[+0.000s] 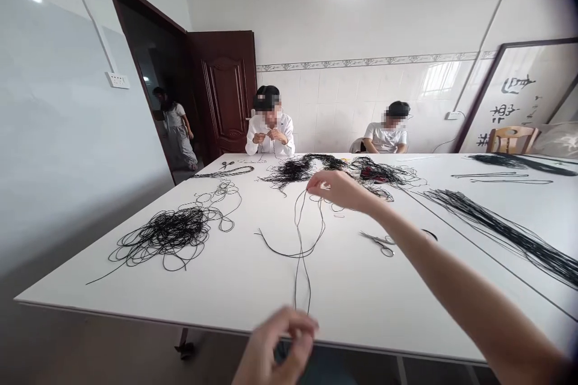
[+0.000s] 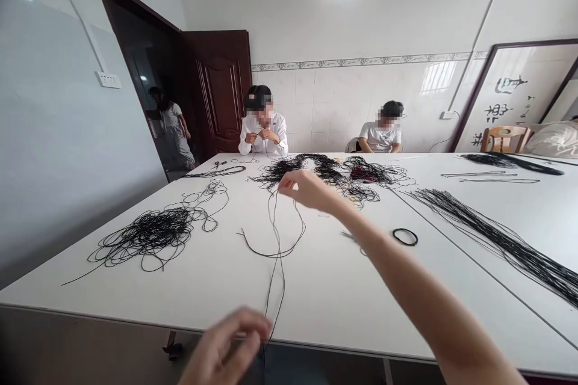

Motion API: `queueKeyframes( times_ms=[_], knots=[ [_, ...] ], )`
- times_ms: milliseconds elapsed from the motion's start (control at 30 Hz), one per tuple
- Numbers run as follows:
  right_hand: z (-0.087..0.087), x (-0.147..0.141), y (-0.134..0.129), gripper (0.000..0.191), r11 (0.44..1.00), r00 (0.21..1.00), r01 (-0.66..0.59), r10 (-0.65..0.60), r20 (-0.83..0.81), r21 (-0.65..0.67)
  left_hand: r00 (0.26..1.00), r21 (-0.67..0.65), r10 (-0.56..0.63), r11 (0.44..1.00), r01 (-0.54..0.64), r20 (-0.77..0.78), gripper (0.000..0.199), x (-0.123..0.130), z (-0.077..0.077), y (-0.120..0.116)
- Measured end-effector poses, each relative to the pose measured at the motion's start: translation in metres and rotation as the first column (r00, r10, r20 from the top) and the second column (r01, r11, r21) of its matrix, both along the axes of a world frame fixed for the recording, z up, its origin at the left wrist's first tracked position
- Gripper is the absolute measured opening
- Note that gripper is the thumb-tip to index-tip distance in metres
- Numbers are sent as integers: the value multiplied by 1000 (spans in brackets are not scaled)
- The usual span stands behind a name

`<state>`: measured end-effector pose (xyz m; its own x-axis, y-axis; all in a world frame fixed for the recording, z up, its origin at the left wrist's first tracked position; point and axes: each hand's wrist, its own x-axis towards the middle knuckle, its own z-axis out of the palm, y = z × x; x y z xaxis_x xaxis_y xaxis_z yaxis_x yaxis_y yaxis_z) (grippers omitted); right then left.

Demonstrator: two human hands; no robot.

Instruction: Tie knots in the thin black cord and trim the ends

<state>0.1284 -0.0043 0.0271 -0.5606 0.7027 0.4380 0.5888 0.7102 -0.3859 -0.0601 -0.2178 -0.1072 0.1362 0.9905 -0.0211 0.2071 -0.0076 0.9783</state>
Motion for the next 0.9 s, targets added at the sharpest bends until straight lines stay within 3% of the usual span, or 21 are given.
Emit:
queueKeyframes(
  times_ms=[67, 133, 167, 233, 333, 433, 533, 633, 767, 900],
  knots=[
    [-7, -1, -29, 11, 999, 998, -47, 48, -34, 17, 974, 290, 193, 932, -219, 116, 27, 9, 26, 21],
    [-13, 1, -54, 12, 997, 995, -76, 77, -63, 31, 923, 399, 340, 832, -385, 181, 25, 15, 49, 44],
    [-14, 3, -64, 12, 995, 993, -89, 91, -73, 34, 923, 413, 342, 825, -385, 177, 27, 17, 58, 55],
    [-15, 7, -79, 11, 991, 988, -121, 125, -86, 49, 944, 412, 281, 850, -328, 171, 29, 18, 69, 71],
    [-12, 12, -91, 10, 981, 979, -170, 179, -101, 91, 979, 337, 10, 938, -80, 204, 26, 19, 75, 84],
    [-8, 11, -95, 10, 979, 975, -173, 186, -120, 108, 948, 286, -170, 954, 90, 270, 32, 22, 74, 89],
    [-3, 6, -95, 10, 985, 977, -147, 160, -144, 92, 924, 287, -181, 954, 82, 337, 36, 28, 72, 93],
    [4, -1, -89, 8, 989, 971, -144, 135, -196, -32, 877, 277, -224, 955, 110, 426, 39, 32, 75, 96],
    [19, -7, -71, 6, 971, 936, -173, 109, -336, -168, 814, 234, -266, 958, 165, 516, 33, 29, 80, 97],
    [38, -11, -55, 14, 931, 900, -253, 128, -416, -261, 807, 231, -246, 963, 140, 537, 31, 19, 79, 102]
  ],
)
